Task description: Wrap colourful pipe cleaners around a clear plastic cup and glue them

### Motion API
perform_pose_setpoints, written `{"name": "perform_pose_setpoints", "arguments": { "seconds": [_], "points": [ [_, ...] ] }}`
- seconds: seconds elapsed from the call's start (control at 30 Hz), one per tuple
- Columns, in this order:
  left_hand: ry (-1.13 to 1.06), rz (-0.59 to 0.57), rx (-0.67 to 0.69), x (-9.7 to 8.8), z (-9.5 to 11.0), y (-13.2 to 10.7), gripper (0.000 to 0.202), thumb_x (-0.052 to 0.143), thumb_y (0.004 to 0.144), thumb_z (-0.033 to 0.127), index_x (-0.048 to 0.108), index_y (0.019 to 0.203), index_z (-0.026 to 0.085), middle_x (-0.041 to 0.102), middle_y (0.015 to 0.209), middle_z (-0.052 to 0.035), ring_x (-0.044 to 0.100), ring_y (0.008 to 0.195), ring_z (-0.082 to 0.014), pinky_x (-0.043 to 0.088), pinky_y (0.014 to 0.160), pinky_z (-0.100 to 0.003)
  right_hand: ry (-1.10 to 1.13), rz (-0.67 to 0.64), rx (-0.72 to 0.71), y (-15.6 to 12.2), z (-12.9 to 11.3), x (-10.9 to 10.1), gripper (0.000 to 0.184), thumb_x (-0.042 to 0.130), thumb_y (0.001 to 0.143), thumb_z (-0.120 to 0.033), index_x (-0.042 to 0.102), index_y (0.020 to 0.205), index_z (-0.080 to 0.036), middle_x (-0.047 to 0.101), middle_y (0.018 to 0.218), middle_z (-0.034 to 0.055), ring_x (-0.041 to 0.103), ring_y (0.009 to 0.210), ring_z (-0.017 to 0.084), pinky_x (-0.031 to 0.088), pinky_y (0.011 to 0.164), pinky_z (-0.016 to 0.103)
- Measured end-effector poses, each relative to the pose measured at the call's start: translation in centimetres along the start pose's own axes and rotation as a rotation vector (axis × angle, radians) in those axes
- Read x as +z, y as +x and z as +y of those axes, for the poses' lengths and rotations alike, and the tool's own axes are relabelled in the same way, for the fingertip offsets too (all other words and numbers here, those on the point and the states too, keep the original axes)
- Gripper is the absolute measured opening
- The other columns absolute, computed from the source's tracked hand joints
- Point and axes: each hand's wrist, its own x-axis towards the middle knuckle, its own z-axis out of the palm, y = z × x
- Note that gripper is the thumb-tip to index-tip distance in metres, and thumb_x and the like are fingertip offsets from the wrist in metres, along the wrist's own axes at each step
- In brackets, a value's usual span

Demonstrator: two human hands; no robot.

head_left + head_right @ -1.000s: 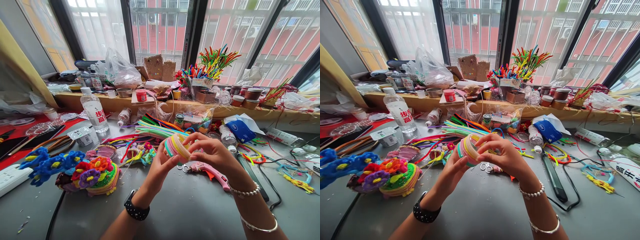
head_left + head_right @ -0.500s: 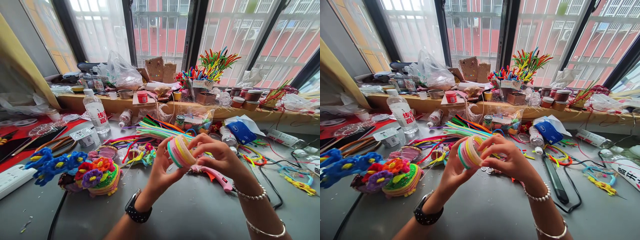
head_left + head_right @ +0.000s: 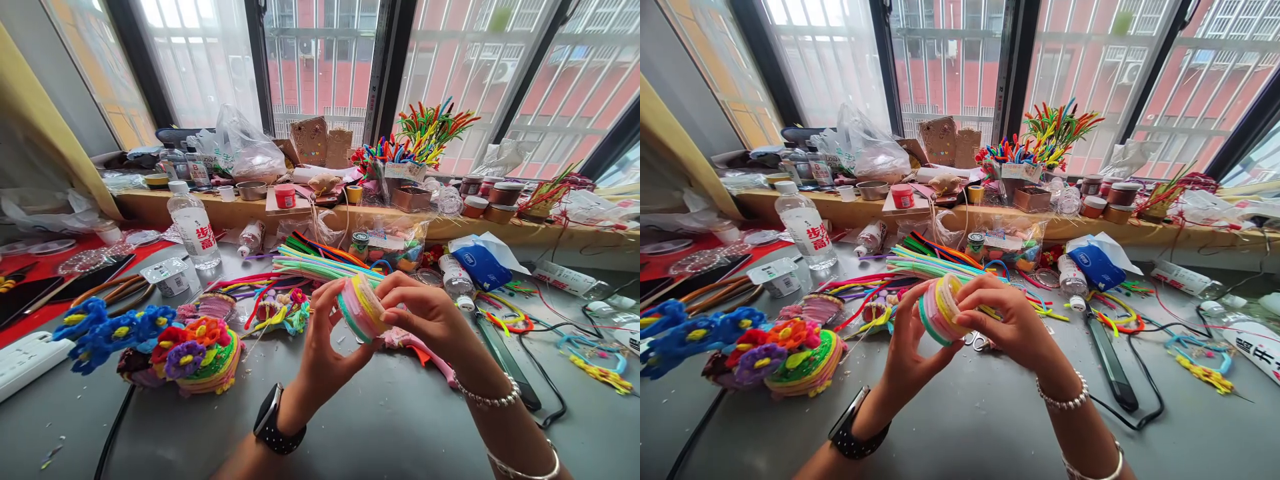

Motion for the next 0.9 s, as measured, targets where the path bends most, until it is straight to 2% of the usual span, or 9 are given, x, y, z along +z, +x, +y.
{"name": "perform_pose_setpoints", "arguments": {
  "seconds": [0.1,0.23,0.47,0.6,0.77,0.9],
  "points": [
    [0.03,0.026,0.074,0.05,-0.12,0.08,0.076,0.071,0.067,0.015,0.031,0.13,0.029,0.038,0.126,-0.009,0.042,0.12,-0.0227,0.051,0.09,-0.033,0.022,0.01,0.006,0.01,-0.15,0.16,0.014,0.064,0.08,-0.031,0.069,0.071,-0.02,0.062,0.081,0.0033,0.056,0.08,0.015,0.045,0.077,0.028],
    [0.068,0.064,0.123,0.04,-0.16,0.18,0.077,0.072,0.067,0.015,0.031,0.131,0.028,0.037,0.126,-0.01,0.04,0.122,-0.0231,0.052,0.088,-0.034,0.061,-0.009,0.054,0.09,-0.37,0.36,0.014,0.064,0.08,-0.032,0.071,0.079,-0.02,0.062,0.086,0.0048,0.057,0.085,0.017,0.045,0.08,0.03],
    [0.109,0.075,0.21,0.03,-0.11,0.48,0.076,0.071,0.068,0.015,0.031,0.131,0.025,0.039,0.126,-0.0119,0.041,0.122,-0.0225,0.053,0.087,-0.034,0.194,0.024,0.065,0.03,-0.31,0.66,0.009,0.066,0.078,-0.024,0.071,0.086,-0.024,0.061,0.093,0.0042,0.056,0.093,0.017,0.046,0.084,0.032],
    [0.128,0.083,0.229,0.04,-0.02,0.51,0.074,0.071,0.068,0.016,0.032,0.13,0.025,0.039,0.126,-0.0123,0.042,0.121,-0.0235,0.052,0.089,-0.038,0.172,0.02,0.039,0.08,-0.39,0.77,0.008,0.066,0.079,-0.023,0.071,0.085,-0.024,0.061,0.091,0.0038,0.056,0.091,0.017,0.046,0.083,0.032],
    [0.234,0.099,0.287,-0.36,-0.25,0.44,0.076,0.072,0.067,0.016,0.031,0.13,0.026,0.04,0.126,-0.0127,0.043,0.12,-0.0265,0.046,0.095,-0.049,0.099,-0.016,0.008,-0.12,-0.41,0.32,0.01,0.065,0.079,-0.023,0.071,0.087,-0.025,0.06,0.092,0.0037,0.056,0.091,0.017,0.046,0.083,0.032],
    [0.287,0.121,0.347,-0.48,-0.43,0.24,0.083,0.073,0.063,0.012,0.029,0.131,0.028,0.038,0.129,-0.012,0.043,0.12,-0.0267,0.045,0.096,-0.049,0.037,-0.054,0.003,-0.38,-0.69,-0.03,0.011,0.065,0.079,-0.025,0.071,0.089,-0.025,0.06,0.094,0.0045,0.057,0.087,0.016,0.046,0.083,0.033]
  ]
}}
